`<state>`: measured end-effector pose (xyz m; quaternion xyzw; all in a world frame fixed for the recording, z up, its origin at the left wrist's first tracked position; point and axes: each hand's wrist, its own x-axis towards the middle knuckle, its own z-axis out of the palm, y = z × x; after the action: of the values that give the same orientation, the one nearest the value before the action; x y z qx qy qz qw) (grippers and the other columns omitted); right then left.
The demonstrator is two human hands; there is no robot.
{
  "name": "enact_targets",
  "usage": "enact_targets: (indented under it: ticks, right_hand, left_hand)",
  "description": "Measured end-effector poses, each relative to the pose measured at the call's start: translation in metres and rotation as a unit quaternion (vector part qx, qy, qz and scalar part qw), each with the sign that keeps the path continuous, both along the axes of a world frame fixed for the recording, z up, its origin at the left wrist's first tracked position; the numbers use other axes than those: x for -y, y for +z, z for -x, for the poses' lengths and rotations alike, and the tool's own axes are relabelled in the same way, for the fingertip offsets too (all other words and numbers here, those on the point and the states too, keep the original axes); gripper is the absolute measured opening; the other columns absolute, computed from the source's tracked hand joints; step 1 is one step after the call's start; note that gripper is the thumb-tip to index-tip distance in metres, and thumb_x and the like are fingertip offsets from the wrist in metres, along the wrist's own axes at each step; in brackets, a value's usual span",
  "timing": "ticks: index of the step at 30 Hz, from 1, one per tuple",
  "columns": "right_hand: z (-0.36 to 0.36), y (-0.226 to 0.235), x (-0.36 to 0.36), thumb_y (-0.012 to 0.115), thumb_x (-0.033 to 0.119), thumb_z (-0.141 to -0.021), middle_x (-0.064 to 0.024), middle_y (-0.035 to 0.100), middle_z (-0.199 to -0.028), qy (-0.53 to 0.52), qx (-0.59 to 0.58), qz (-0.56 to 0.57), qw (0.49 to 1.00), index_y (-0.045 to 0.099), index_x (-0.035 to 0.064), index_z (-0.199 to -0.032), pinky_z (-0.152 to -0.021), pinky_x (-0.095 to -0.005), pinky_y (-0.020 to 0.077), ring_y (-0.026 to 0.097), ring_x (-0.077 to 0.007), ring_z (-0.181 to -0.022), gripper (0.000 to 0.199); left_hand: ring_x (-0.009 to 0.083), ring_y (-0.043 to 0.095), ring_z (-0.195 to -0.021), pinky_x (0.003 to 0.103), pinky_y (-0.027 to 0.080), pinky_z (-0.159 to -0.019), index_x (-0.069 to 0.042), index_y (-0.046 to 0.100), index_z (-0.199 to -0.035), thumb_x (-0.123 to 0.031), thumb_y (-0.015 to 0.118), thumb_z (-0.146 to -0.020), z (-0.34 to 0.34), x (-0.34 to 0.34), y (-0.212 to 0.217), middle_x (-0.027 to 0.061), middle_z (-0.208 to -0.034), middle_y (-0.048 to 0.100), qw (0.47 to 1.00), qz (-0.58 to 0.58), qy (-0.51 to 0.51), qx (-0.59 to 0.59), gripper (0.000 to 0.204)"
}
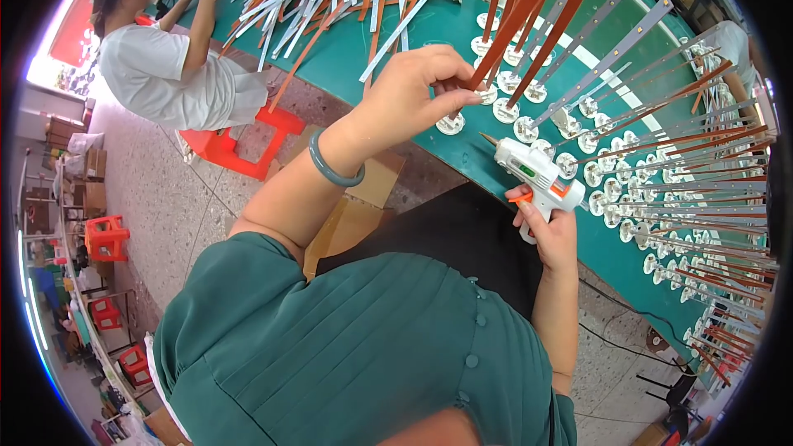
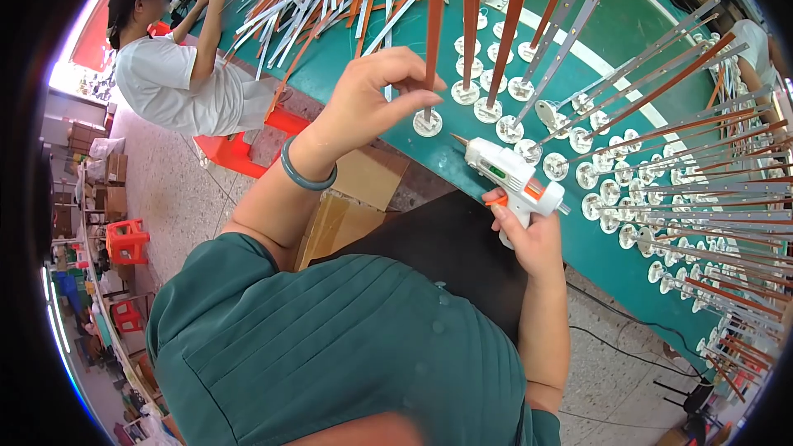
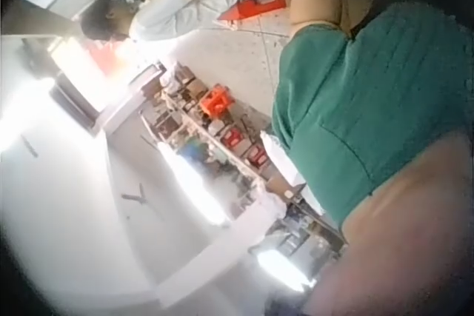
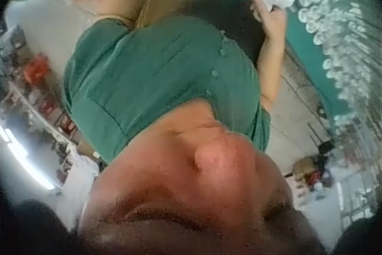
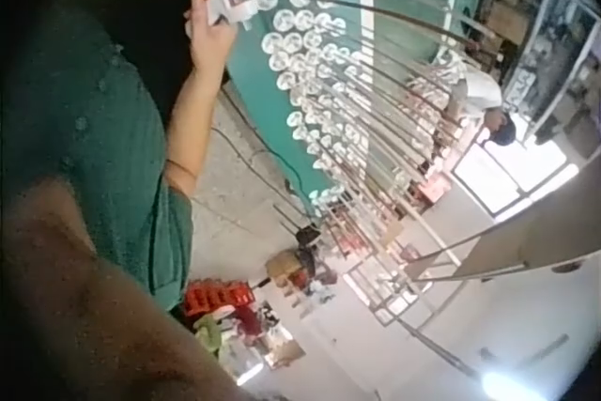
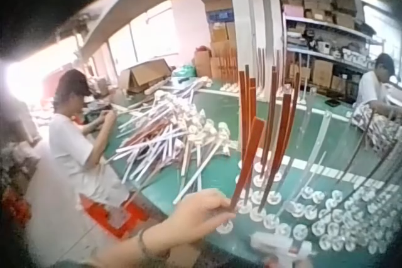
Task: Assembling small items by gluing rods and strips to circular bases using a hot glue gun at a factory workstation.
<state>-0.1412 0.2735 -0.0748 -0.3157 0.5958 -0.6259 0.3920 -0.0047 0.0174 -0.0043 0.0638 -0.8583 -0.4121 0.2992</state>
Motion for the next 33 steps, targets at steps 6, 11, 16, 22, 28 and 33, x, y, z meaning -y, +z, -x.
enact_targets:
  ticks: [6, 11, 16, 22, 28, 33]
  right_hand:
    - [-0.006, 0.006, 0.010, 0.063, 0.007, -0.089, -0.0130, 0.069, -0.102, 0.001, -0.021, -0.042, 0.999, 0.059, -0.0040, -0.113, -0.060, -0.0238, 0.0456, 0.058, -0.0105, -0.067, 0.027]
    - [-0.008, 0.003, 0.011, 0.062, 0.006, -0.089, -0.0118, 0.069, -0.101, 0.009, -0.032, -0.019, 0.999, 0.059, -0.0038, -0.117, -0.059, -0.0232, 0.0457, 0.058, -0.0094, -0.067, 0.029]
    - [-0.008, 0.003, 0.010, 0.063, 0.007, -0.089, -0.0105, 0.069, -0.101, 0.017, -0.039, -0.033, 0.999, 0.059, -0.0032, -0.116, -0.059, -0.0227, 0.0465, 0.058, -0.0087, -0.067, 0.029]
    - [-0.011, 0.005, 0.016, 0.063, 0.009, -0.090, -0.0078, 0.070, -0.095, 0.019, -0.104, -0.054, 0.993, 0.061, -0.0033, -0.113, -0.058, -0.0227, 0.0464, 0.057, -0.0078, -0.067, 0.026]
    - [-0.009, 0.004, 0.022, 0.064, 0.012, -0.090, -0.0058, 0.069, -0.091, 0.023, -0.163, -0.084, 0.983, 0.063, -0.0027, -0.111, -0.057, -0.0225, 0.0465, 0.057, -0.0075, -0.065, 0.025]
    - [-0.010, 0.002, 0.030, 0.066, 0.014, -0.091, -0.0049, 0.069, -0.090, 0.026, -0.189, -0.087, 0.978, 0.064, -0.0024, -0.108, -0.057, -0.0222, 0.0464, 0.057, -0.0072, -0.065, 0.024]
  left_hand:
    - [0.0211, 0.064, -0.077, 0.030, 0.051, -0.070, 0.002, 0.062, -0.090, -0.001, 0.066, -0.085, -0.003, 0.003, -0.012, 0.0093, -0.089, 0.067, 0.997, 0.045, -0.032, 0.058, 0.007]
    - [0.0241, 0.065, -0.084, 0.034, 0.052, -0.076, 0.001, 0.063, -0.095, -0.001, 0.059, -0.089, -0.007, 0.007, -0.020, 0.0114, -0.094, 0.068, 0.998, 0.014, -0.052, 0.026, 0.007]
    - [0.0252, 0.067, -0.086, 0.034, 0.052, -0.076, 0.000, 0.067, -0.101, -0.002, 0.060, -0.089, -0.007, 0.005, -0.020, 0.0118, -0.096, 0.069, 0.998, 0.037, -0.044, 0.035, 0.015]
    - [0.0258, 0.067, -0.084, 0.034, 0.053, -0.075, -0.002, 0.070, -0.101, -0.001, 0.061, -0.088, -0.010, 0.000, -0.018, 0.0109, -0.092, 0.069, 0.996, 0.064, 0.004, 0.060, 0.016]
    - [0.0257, 0.067, -0.084, 0.032, 0.053, -0.073, -0.004, 0.070, -0.102, 0.001, 0.062, -0.086, -0.010, -0.008, -0.019, 0.0104, -0.092, 0.069, 0.998, 0.053, 0.002, 0.043, 0.018]
    - [0.0268, 0.066, -0.082, 0.032, 0.053, -0.072, -0.002, 0.070, -0.099, 0.001, 0.062, -0.085, -0.007, -0.003, -0.020, 0.0104, -0.091, 0.069, 0.997, 0.062, -0.001, 0.044, 0.016]
